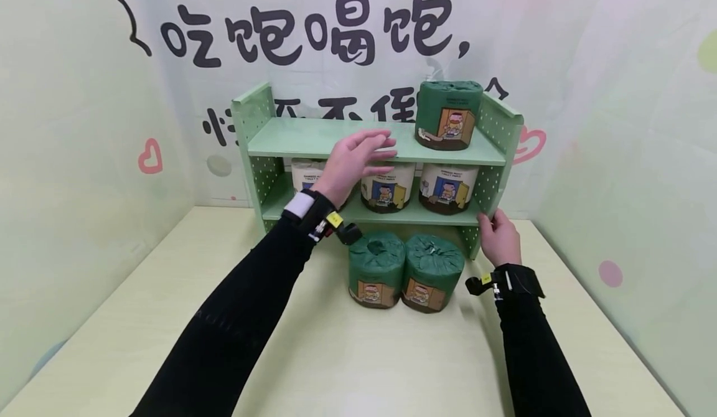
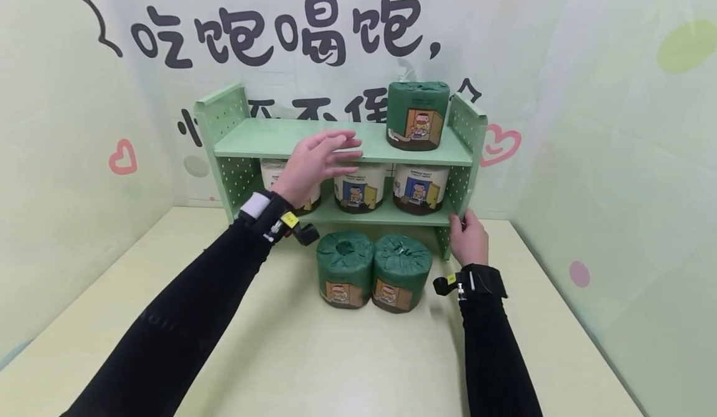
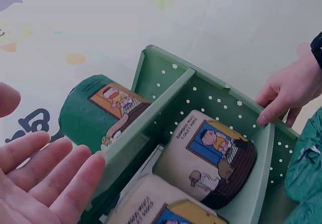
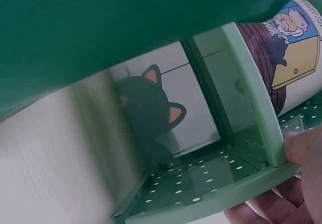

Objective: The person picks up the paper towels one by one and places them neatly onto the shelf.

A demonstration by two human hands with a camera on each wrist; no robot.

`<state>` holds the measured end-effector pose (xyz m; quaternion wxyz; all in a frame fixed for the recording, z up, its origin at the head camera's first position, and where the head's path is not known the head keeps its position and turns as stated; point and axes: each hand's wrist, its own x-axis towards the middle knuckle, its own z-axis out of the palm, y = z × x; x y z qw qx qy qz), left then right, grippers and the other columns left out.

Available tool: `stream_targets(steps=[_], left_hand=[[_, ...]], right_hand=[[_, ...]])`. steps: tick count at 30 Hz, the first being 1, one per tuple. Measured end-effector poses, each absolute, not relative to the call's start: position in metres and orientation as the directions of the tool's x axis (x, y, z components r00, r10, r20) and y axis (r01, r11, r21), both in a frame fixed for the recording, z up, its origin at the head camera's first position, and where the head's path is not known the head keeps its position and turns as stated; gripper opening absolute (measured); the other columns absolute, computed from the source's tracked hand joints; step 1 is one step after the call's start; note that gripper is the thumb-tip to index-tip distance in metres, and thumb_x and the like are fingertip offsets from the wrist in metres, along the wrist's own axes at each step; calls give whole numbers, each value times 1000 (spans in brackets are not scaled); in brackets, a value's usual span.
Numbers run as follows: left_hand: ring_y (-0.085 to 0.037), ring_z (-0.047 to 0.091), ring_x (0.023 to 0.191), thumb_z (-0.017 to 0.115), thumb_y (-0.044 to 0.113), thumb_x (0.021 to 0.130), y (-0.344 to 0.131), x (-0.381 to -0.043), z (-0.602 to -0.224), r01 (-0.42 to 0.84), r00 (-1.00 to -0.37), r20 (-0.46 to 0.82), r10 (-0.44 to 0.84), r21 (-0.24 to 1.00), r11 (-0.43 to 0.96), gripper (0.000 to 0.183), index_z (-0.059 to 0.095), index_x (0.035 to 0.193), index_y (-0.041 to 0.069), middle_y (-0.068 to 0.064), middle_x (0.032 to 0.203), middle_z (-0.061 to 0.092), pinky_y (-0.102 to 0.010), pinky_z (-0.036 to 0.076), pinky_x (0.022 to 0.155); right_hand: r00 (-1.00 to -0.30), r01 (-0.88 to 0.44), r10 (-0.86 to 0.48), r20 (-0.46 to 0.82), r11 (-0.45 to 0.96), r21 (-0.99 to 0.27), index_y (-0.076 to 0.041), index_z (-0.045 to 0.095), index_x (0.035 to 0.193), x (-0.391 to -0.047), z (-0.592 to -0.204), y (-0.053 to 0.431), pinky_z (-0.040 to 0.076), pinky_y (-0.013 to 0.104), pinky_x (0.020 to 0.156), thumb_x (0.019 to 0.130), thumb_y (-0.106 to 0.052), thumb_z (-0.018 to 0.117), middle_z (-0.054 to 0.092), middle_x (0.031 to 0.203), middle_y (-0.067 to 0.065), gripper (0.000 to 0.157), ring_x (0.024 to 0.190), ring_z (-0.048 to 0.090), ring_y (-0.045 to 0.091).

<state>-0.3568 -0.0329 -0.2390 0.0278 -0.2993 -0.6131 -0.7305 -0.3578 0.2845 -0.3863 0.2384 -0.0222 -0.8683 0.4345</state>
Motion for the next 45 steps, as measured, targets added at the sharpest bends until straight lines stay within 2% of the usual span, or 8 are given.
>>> stream_targets(steps=[9, 14, 22, 27, 32, 37, 41, 45], left_hand=[[-26, 55, 115, 51, 19, 107, -56, -340, -274, 470, -791, 494, 360, 868, -160, 35, 52, 137, 3, -14, 131, 57, -42, 52, 92], [-23, 55, 114, 55, 18, 104, -65, -329, -293, 486, -806, 472, 358, 872, -57, 37, 51, 138, 3, -11, 133, 55, -43, 49, 96], [-20, 53, 117, 60, 14, 101, -78, -312, -331, 494, -806, 471, 360, 869, -29, 43, 49, 140, 1, -12, 136, 54, -36, 44, 102], [-23, 47, 124, 65, 20, 98, -83, -310, -357, 469, -826, 437, 358, 883, 4, 48, 49, 142, 8, -9, 139, 51, -44, 40, 105], [-30, 39, 129, 74, 29, 92, -86, -310, -381, 444, -849, 385, 361, 891, 96, 66, 41, 148, 15, -8, 147, 42, -53, 33, 107], [-28, 30, 135, 82, 33, 83, -86, -311, -400, 361, -879, 274, 389, 917, 171, 95, 22, 156, 16, -11, 154, 27, -54, 25, 111], [-27, 32, 133, 86, 27, 78, -85, -312, -412, 251, -885, 141, 444, 947, 199, 111, 9, 158, 21, -13, 155, 24, -52, 24, 112], [-32, 34, 131, 87, 21, 76, -85, -313, -417, 229, -875, 112, 470, 953, 200, 115, 7, 158, 23, -18, 153, 26, -55, 25, 110]], right_hand=[[-882, -157, 257, 396, 632, -759, -2, 55, 132, -362, -392, 287, 51, 55, 85, 108, -31, 46, 62, 120, 23, 39, 105, 59, 36], [-878, -163, 259, 403, 629, -760, -1, 56, 131, -362, -392, 286, 51, 55, 85, 108, -30, 46, 62, 120, 23, 38, 105, 59, 36], [-883, -158, 258, 393, 625, -765, -2, 55, 134, -363, -392, 285, 51, 56, 87, 108, -30, 46, 61, 122, 23, 40, 106, 58, 36], [-887, -150, 258, 383, 623, -768, -2, 54, 135, -362, -392, 285, 51, 56, 87, 108, -31, 45, 61, 122, 23, 40, 106, 58, 36], [-887, -156, 252, 387, 625, -765, -2, 54, 136, -361, -392, 286, 50, 56, 87, 108, -32, 44, 61, 122, 24, 42, 106, 58, 37], [-885, -168, 246, 396, 624, -763, -2, 54, 136, -361, -390, 285, 50, 57, 88, 108, -31, 45, 61, 122, 24, 41, 107, 58, 37], [-891, -164, 240, 385, 621, -767, -2, 53, 137, -360, -390, 284, 49, 57, 88, 108, -33, 44, 60, 123, 24, 43, 107, 57, 37], [-890, -164, 239, 389, 627, -762, -2, 53, 137, -360, -389, 285, 49, 57, 88, 108, -33, 44, 61, 121, 24, 43, 106, 58, 38]])
